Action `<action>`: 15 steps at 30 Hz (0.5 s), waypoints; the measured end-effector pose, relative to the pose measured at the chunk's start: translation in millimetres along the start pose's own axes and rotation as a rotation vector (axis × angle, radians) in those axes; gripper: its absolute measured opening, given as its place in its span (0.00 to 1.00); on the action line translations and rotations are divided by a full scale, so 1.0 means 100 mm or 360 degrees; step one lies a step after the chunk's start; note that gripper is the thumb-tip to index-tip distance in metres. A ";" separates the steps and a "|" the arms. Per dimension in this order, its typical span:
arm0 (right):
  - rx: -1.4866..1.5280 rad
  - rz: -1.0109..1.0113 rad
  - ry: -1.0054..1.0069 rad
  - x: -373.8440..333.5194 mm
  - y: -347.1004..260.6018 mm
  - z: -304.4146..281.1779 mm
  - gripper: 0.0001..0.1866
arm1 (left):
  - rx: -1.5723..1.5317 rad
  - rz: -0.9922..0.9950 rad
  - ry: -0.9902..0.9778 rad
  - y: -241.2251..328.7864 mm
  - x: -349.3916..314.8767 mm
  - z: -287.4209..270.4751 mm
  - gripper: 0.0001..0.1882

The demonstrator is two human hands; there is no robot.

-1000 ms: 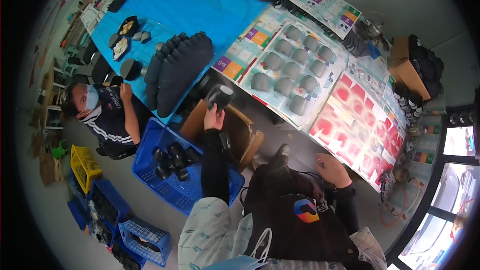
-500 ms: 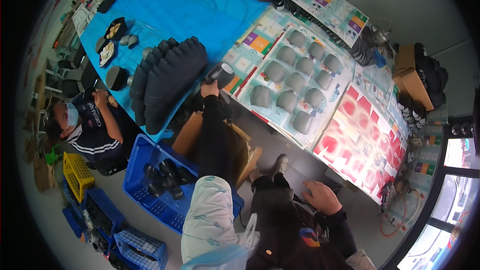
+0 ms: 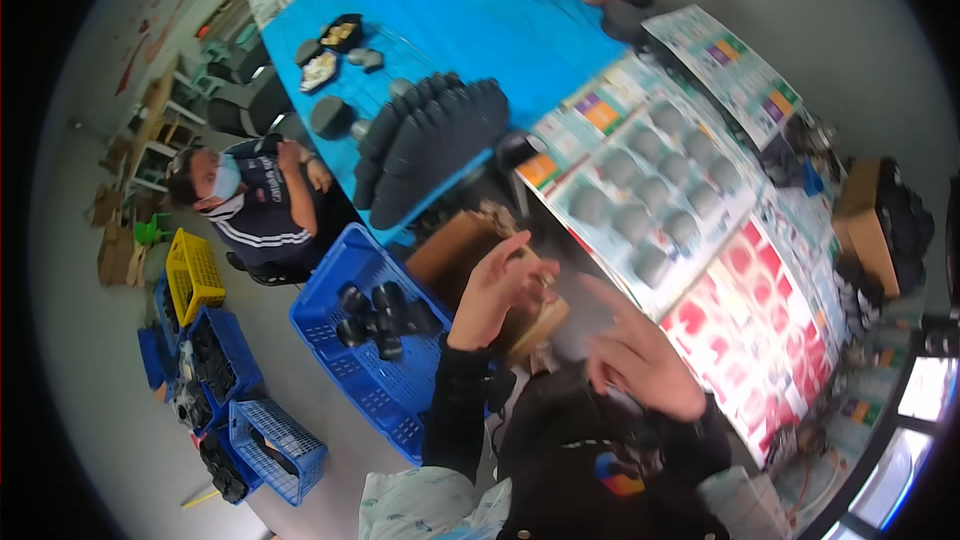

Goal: Applying adhesive to shoe components using a spray tool and organizing them on a grid.

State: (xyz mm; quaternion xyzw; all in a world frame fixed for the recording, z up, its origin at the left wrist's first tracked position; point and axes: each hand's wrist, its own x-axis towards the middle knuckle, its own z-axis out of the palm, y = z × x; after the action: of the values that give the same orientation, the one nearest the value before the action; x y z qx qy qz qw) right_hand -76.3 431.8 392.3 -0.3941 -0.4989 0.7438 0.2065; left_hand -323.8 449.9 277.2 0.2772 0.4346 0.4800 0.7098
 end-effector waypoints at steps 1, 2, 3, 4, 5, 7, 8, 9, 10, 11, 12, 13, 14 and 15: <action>-0.0111 0.0062 -0.0139 0.12 -0.10 0.05 0.36 | 0.0080 -0.0013 -0.0035 0.03 -0.17 0.15 0.31; -0.0115 0.0047 -0.0117 0.10 -0.06 0.14 0.36 | 0.0178 0.0000 -0.0075 0.05 -0.29 0.27 0.29; -0.0164 -0.0099 -0.0034 0.10 0.01 0.21 0.36 | 0.0117 0.0054 -0.0031 -0.03 -0.36 0.35 0.25; -0.0171 -0.0091 -0.0007 0.04 0.00 0.25 0.37 | 0.0093 0.0113 0.0026 -0.09 -0.43 0.40 0.24; -0.0170 -0.0074 0.0012 0.00 0.03 0.29 0.37 | 0.0101 0.0133 0.0115 -0.24 -0.46 0.40 0.24; -0.0126 -0.0049 -0.0028 -0.11 0.19 0.25 0.39 | 0.0109 0.0151 0.0154 -0.41 -0.60 0.34 0.24; -0.0067 -0.0025 -0.0052 -0.16 0.25 0.27 0.41 | 0.0102 0.0117 0.0130 -0.44 -0.71 0.33 0.24; -0.0284 -0.0339 0.0136 -0.29 0.27 0.36 0.41 | 0.0140 0.0103 0.0155 -0.48 -0.86 0.34 0.24; -0.0486 -0.0644 0.0336 -0.36 0.25 0.42 0.42 | 0.0176 0.0075 0.0182 -0.49 -0.93 0.34 0.23; -0.1005 -0.1029 0.0675 -0.46 0.23 0.51 0.39 | 0.0170 0.0038 0.0177 -0.43 -1.11 0.42 0.23; -0.0988 -0.1020 0.0684 -0.49 0.19 0.50 0.39 | 0.0182 0.0021 0.0177 -0.41 -1.17 0.43 0.23; -0.1285 -0.1229 0.0671 -0.44 0.14 0.43 0.36 | 0.0214 0.0166 0.0146 -0.37 -1.15 0.42 0.23; -0.1379 -0.1260 0.0624 -0.44 0.18 0.34 0.35 | 0.0223 0.0253 0.0132 -0.42 -1.26 0.44 0.23; -0.1475 -0.1306 0.0588 -0.47 0.19 0.26 0.33 | 0.0369 0.0304 0.0163 -0.37 -1.31 0.52 0.23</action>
State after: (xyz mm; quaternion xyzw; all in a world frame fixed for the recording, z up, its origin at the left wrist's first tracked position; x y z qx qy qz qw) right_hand -67.3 376.0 397.5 -0.3410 -0.8348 0.2316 0.3650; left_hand -282.7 315.6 317.5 0.3726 0.4945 0.5054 0.6011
